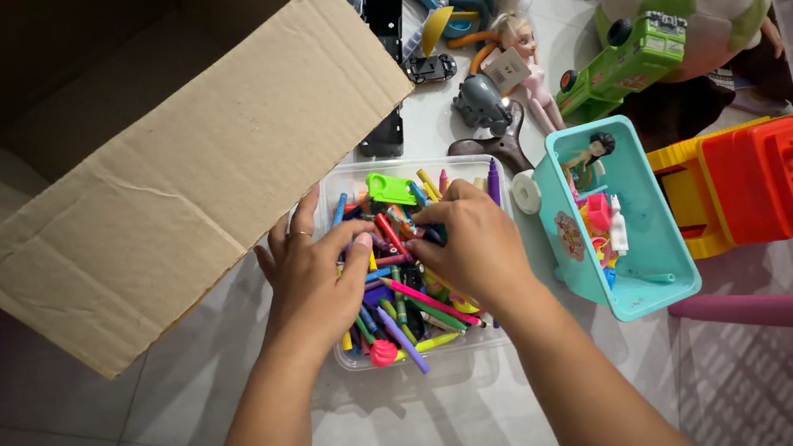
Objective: The person sits on the floor and sorts various toys and stationery items from a cardboard box into plastic containers and baskets. They handle a black plastic object, colored markers, and a pink toy hairbrush, placing them into designated storage areas.
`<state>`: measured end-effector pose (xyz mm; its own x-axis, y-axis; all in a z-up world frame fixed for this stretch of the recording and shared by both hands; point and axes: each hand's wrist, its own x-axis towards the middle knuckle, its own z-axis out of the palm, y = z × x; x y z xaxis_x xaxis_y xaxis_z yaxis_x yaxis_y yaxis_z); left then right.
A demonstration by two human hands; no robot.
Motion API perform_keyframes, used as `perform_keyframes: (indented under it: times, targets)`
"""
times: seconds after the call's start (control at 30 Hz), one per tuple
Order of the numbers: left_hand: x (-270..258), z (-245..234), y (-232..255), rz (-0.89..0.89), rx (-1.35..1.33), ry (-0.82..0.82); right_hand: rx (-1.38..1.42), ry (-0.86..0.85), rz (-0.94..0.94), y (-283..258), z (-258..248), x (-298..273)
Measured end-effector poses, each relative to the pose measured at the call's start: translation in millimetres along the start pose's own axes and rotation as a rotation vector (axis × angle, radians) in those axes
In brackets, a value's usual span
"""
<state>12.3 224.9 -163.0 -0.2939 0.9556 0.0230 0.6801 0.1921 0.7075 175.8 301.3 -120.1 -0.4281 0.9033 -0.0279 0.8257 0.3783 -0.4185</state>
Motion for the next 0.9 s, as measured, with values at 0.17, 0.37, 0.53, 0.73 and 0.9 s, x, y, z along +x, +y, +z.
perform_keyframes:
  times: [0.17,0.37,0.53,0.73,0.9]
  targets:
    - [1,0,0,-0.016,0.013,-0.003,0.093,0.094,-0.037,12,-2,-1]
    - [1,-3,-4,0.108,-0.087,0.144,0.280,0.242,0.099,65,-78,-23]
    - [3,-3,-3,0.119,-0.082,0.153,0.229,0.192,0.351,98,-135,-49]
    - [4,-7,-2,0.109,-0.098,0.148,0.358,0.122,0.525,124,-149,-59]
    - [6,-12,3,0.058,-0.163,0.128,0.829,0.218,0.367,136,-160,-72]
